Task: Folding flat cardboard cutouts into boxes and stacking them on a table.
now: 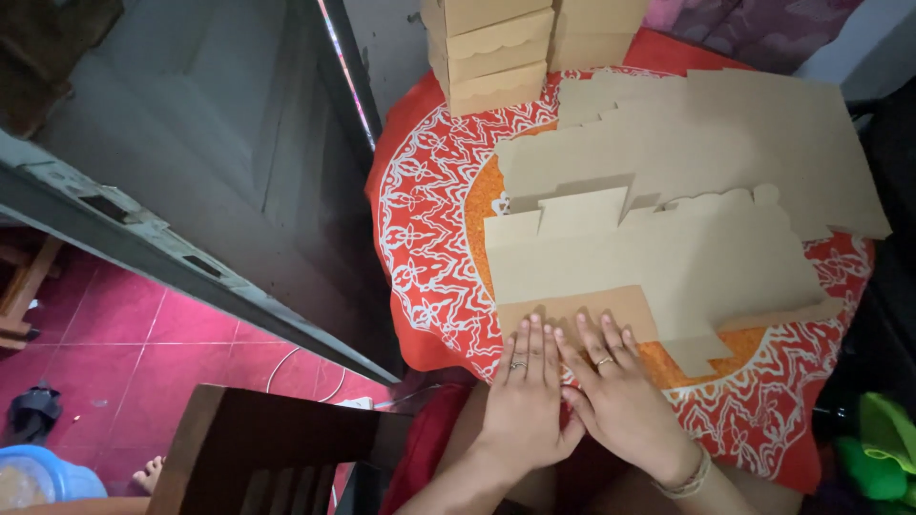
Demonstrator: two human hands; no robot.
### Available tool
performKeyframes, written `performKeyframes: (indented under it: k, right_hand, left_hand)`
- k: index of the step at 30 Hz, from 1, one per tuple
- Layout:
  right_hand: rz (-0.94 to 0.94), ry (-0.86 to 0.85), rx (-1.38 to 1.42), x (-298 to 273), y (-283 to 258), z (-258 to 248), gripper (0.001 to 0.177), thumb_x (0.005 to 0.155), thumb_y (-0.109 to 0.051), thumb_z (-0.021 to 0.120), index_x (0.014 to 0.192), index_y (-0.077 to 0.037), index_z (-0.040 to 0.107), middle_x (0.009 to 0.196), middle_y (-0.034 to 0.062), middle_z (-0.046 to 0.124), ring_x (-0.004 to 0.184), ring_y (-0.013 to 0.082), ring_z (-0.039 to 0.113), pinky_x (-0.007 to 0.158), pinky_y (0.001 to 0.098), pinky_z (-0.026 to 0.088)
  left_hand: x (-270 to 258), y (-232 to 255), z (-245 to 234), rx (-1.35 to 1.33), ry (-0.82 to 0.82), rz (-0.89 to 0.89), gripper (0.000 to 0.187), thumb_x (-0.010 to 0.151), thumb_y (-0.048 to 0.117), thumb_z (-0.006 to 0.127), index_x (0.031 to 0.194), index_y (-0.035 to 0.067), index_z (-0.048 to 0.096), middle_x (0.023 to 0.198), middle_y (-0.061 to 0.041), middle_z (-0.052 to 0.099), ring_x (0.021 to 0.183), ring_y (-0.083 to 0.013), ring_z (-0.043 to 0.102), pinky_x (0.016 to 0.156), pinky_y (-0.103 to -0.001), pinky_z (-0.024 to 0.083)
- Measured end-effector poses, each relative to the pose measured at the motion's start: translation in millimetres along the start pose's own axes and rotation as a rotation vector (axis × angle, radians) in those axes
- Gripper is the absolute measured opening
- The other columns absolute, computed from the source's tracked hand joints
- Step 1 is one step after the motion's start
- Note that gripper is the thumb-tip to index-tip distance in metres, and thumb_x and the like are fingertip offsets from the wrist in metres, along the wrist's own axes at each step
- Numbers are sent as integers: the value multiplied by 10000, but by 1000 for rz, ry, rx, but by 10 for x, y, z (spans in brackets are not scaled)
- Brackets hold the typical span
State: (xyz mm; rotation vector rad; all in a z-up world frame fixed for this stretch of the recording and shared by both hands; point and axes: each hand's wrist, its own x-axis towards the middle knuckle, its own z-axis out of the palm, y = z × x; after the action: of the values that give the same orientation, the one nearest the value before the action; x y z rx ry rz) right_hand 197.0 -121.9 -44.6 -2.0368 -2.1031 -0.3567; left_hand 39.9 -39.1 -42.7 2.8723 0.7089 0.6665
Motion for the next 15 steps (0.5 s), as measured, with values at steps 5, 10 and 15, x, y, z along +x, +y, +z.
performKeyframes:
  k: [5, 10, 15]
  right_hand:
    - [-18, 41, -17, -13, -9, -15, 689, 956, -451, 517, 1600, -269, 353, 1681, 182, 269, 1499, 473, 289, 1219, 562, 246]
    - [8, 46, 37, -9, -35, -80, 701, 933, -431, 574, 1593, -304, 376, 1679, 174, 281, 1494, 463, 306, 1214, 553, 254]
    - [2, 67, 70, -24, -24, -74, 684, 938, -424, 591, 1581, -299, 395, 1663, 188, 313, 1482, 468, 339, 1200, 567, 279]
  left_hand:
    - [-85, 0, 57, 154, -7, -74, 1018, 804, 572, 480, 1563, -85, 310, 1655, -329, 228, 1572, -422, 178, 1257, -534, 133]
    - [-146, -43, 49, 377, -14, -137, 1172, 756, 711, 508, 1604, -44, 216, 1671, -286, 207, 1578, -381, 174, 1222, -581, 168]
    - [-224, -135, -11, 293, -14, -122, 1084, 837, 649, 496, 1590, -81, 222, 1661, -301, 223, 1575, -382, 181, 1215, -599, 159]
